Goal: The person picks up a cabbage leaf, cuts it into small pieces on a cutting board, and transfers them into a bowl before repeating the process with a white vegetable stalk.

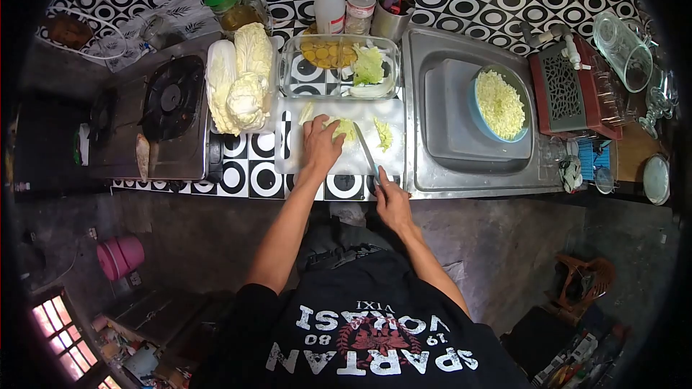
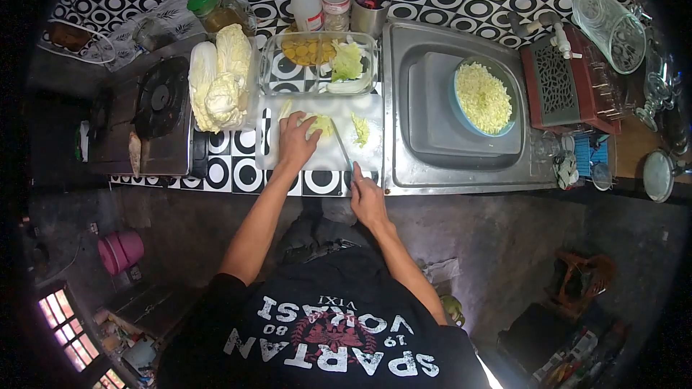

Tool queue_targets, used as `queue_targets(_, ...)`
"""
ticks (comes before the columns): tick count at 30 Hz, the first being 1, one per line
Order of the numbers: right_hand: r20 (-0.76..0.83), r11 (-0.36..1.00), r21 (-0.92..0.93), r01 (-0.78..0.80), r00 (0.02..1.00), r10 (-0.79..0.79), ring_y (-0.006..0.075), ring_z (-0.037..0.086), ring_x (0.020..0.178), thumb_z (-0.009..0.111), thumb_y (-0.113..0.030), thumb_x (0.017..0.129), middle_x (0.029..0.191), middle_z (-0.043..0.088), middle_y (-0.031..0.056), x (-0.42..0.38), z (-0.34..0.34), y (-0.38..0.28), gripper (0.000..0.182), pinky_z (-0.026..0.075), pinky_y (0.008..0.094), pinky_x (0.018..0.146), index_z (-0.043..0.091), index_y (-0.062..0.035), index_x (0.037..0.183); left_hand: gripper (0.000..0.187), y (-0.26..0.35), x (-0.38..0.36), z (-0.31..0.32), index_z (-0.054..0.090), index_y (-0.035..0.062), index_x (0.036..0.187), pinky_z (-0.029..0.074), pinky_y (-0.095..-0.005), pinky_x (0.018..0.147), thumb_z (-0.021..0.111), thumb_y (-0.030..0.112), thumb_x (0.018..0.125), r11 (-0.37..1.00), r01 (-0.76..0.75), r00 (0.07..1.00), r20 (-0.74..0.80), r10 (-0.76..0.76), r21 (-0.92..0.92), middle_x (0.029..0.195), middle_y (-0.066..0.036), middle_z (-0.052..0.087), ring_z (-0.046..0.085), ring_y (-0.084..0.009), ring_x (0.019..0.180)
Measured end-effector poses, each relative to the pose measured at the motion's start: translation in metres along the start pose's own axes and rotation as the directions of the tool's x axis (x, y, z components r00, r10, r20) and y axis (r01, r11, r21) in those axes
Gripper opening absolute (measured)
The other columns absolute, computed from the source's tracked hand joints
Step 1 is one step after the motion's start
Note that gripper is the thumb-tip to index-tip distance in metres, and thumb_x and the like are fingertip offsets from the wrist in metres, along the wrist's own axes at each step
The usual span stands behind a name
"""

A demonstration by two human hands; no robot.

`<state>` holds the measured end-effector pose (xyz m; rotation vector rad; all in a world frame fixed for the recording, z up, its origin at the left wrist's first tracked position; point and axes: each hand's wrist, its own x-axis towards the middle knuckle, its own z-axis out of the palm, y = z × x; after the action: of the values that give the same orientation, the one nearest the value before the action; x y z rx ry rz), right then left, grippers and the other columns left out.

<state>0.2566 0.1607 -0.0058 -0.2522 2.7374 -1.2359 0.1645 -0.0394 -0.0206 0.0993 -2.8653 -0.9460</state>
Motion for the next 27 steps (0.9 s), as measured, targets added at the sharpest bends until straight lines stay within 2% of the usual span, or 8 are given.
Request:
queue_targets(1,0.004,0.999,0.007,0.042,0.999,-0.042,0.0383,0.057,0.069,0.055,-0.001,0.081,0.075,0.056,0.0218,0.003,0.003,0.001,0.055,0.045,0.0443,0.064,0.040,-0.0042,0.134,0.036,-0.002,0.000,0.002,0.065,0.0093,0.109,0.038,-0.0366,0.092,0.069,0.021,0.075,0.996,-0.072,0.997,-0.009,0.073,0.047,0.115,-0.011,0.052,0.041,-0.0310,0.110)
queue_targets(4,0.023,0.998,-0.025,0.058,0.998,-0.058,0.0356,0.057,0.069,0.054,-0.001,0.082,0.073,0.056,0.0211,0.012,0.015,-0.001,0.055,0.045,0.0404,0.065,0.039,-0.0056,0.135,0.037,-0.007,-0.002,0.005,0.064,0.0114,0.111,0.038,-0.0384,0.092,0.067,0.024,0.077,0.996,-0.041,0.997,0.072,0.034,0.085,0.117,-0.008,0.050,0.040,-0.0296,0.112)
queue_targets(6,0.040,0.995,-0.045,0.091,0.995,-0.089,0.0372,0.056,0.068,0.053,0.000,0.082,0.073,0.054,0.0209,0.018,0.022,-0.003,0.059,0.045,0.0426,0.064,0.034,-0.0038,0.137,0.037,-0.011,-0.001,0.007,0.065,0.0120,0.111,0.037,-0.0397,0.092,0.068,0.025,0.076,0.996,-0.046,0.997,0.069,0.041,0.081,0.118,-0.007,0.049,0.040,-0.0287,0.111)
queue_targets(8,0.102,0.989,-0.142,0.035,0.995,-0.021,0.0389,0.056,0.070,0.052,0.002,0.080,0.077,0.053,0.0213,0.021,0.025,-0.011,0.063,0.046,0.0453,0.065,0.029,-0.0017,0.139,0.038,-0.015,-0.002,0.009,0.065,0.0126,0.110,0.036,-0.0410,0.093,0.068,0.026,0.075,0.996,-0.049,0.997,0.069,0.044,0.077,0.120,-0.006,0.048,0.039,-0.0279,0.111)
queue_targets(12,0.129,0.985,-0.172,-0.005,0.991,0.028,0.0411,0.056,0.071,0.051,0.004,0.077,0.082,0.052,0.0227,0.023,0.027,-0.021,0.069,0.046,0.0477,0.065,0.024,-0.0018,0.140,0.036,-0.021,-0.005,0.012,0.066,0.0160,0.110,0.034,-0.0420,0.093,0.067,0.030,0.076,0.993,-0.104,0.994,-0.011,0.104,0.048,0.119,-0.005,0.048,0.038,-0.0286,0.112)
queue_targets(14,0.210,0.975,-0.209,-0.080,0.970,0.125,0.0451,0.059,0.077,0.054,0.001,0.075,0.102,0.051,0.0270,0.024,0.028,-0.023,0.077,0.049,0.0489,0.071,0.017,-0.0055,0.142,0.035,-0.024,-0.008,0.015,0.066,0.0169,0.109,0.034,-0.0425,0.093,0.067,0.030,0.076,0.992,-0.125,0.991,-0.047,0.127,0.031,0.119,-0.004,0.048,0.037,-0.0286,0.111)
queue_targets(19,0.206,0.968,-0.232,-0.096,0.968,0.145,0.0458,0.059,0.078,0.055,0.000,0.073,0.104,0.051,0.0275,0.026,0.038,-0.021,0.079,0.050,0.0496,0.071,0.016,-0.0030,0.142,0.033,-0.025,-0.009,0.020,0.067,0.0173,0.107,0.033,-0.0441,0.091,0.067,0.029,0.076,0.988,-0.144,0.983,-0.104,0.150,0.062,0.120,-0.004,0.048,0.037,-0.0288,0.110)
queue_targets(27,0.151,0.963,-0.249,-0.099,0.979,0.139,0.0452,0.060,0.076,0.060,-0.001,0.070,0.103,0.052,0.0261,0.034,0.045,-0.023,0.085,0.050,0.0494,0.068,0.015,-0.0028,0.142,0.031,-0.022,-0.009,0.020,0.067,0.0176,0.105,0.033,-0.0453,0.091,0.066,0.029,0.076,0.991,-0.124,0.987,-0.097,0.129,0.056,0.121,-0.004,0.048,0.038,-0.0296,0.110)
